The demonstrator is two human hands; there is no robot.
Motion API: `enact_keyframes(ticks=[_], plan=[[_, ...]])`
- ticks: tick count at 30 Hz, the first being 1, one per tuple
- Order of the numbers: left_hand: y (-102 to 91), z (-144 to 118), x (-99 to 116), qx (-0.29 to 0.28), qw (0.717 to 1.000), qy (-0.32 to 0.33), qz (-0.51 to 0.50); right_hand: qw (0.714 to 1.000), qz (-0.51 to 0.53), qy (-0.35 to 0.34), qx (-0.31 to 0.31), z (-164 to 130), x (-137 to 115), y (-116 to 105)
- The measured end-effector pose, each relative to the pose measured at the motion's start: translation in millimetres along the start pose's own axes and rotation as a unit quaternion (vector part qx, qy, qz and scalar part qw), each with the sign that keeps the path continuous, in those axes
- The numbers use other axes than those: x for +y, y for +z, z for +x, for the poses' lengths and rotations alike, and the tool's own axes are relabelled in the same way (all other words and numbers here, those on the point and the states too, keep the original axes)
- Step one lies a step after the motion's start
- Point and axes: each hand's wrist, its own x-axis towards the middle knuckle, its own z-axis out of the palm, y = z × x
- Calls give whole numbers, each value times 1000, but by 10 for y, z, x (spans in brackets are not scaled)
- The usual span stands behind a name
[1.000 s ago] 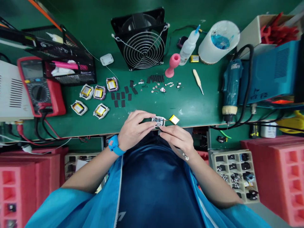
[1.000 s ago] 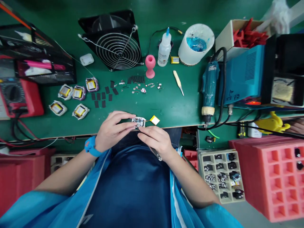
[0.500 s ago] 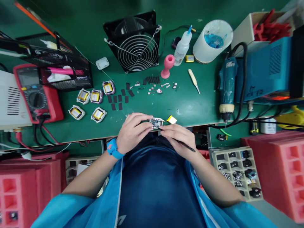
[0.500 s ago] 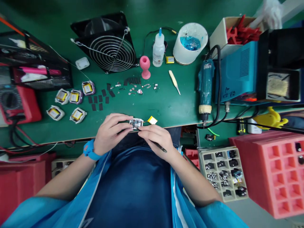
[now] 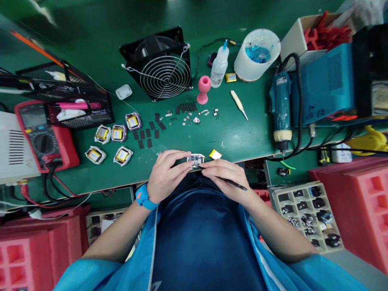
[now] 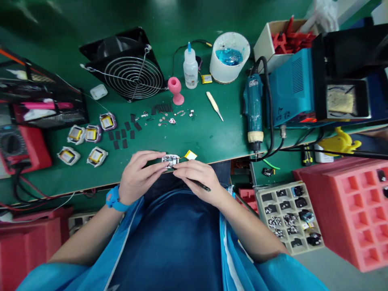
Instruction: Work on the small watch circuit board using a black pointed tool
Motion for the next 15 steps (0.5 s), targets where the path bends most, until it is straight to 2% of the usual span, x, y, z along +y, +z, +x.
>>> enact_keyframes(ticks=[8,15], plan=[[11,-8,-4,-2,1000,-3,-10,1000,-19,-15,-13,12,0,-8],[20,-5,-1,5,1000,0,-9,994,-74,-81,-4,-20,48,48]])
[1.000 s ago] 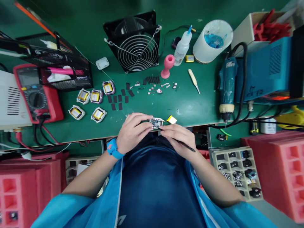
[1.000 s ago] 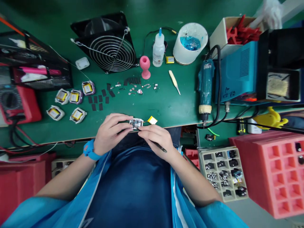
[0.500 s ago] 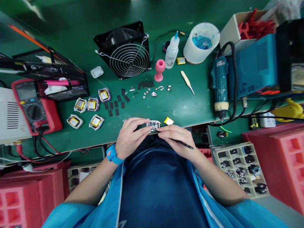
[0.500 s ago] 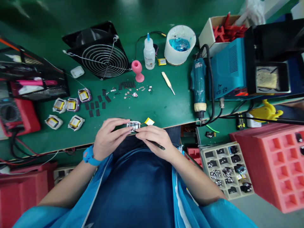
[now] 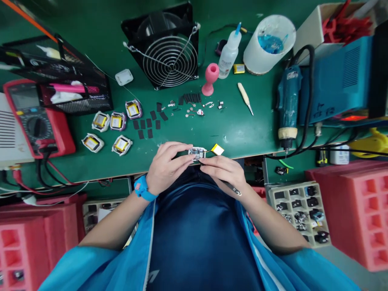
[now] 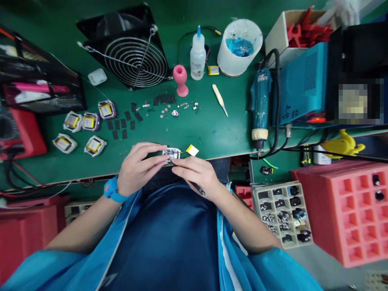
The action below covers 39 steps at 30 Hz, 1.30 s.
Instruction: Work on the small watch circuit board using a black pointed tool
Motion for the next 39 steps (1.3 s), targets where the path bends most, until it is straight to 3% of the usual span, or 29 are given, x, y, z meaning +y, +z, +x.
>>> enact_keyframes(ticks=[4,13,39], plan=[[22,-16,-13,1,1000,-4,1,998,-39,-41,5,-56,31,35],[20,-3,12,2,999,-42,-30,998,-34,-59,12,-68,54,54],[6,2,19,-7,998,-52,-27,999,-29,-42,2,-56,29,38]])
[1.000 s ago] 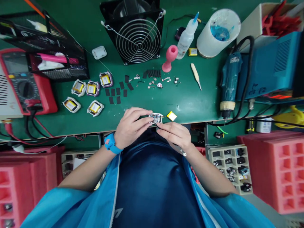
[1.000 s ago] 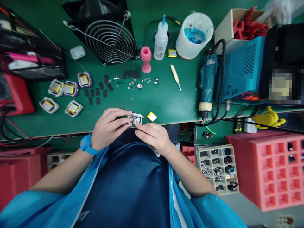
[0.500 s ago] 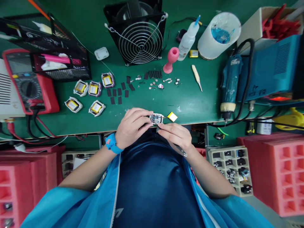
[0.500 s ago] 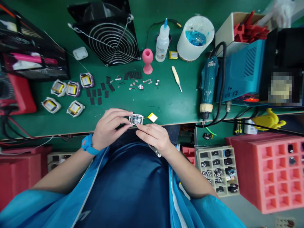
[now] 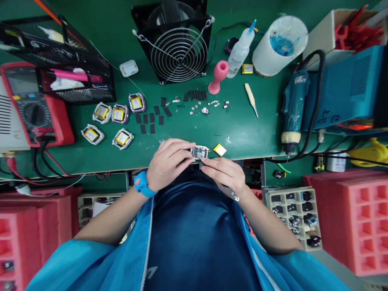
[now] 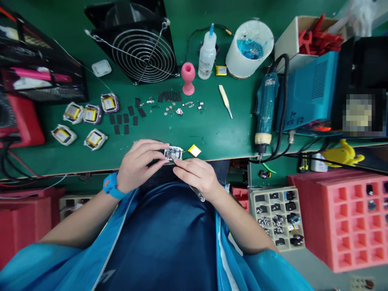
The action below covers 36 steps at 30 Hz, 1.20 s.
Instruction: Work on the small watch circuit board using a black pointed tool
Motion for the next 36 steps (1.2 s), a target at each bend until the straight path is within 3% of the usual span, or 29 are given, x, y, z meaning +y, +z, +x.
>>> enact_keyframes(ticks=[8,14,36], plan=[[-16,14,2,7,1000,16,-2,998,27,61,1,48,-39,-43],[-13,3,-8,7,1000,8,-8,986,84,135,45,161,-96,-47],[-7,5,18,14,1000,4,2,988,86,117,47,144,-69,20]])
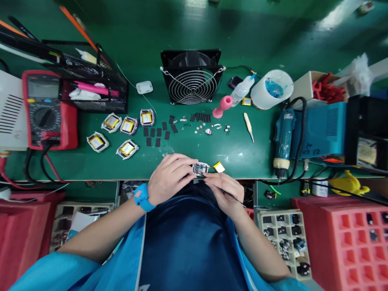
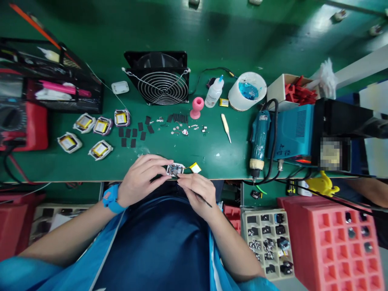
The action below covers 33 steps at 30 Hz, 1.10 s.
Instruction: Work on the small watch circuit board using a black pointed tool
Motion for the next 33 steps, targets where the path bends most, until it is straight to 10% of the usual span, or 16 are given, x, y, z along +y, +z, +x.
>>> enact_keyframes(ticks=[23,33], plan=[[3,22,-18,13,999,43,22,1000,0,6,3,-26,-27,18],[17,-1,6,10,998,41,40,967,137,204,65,50,-146,-109]])
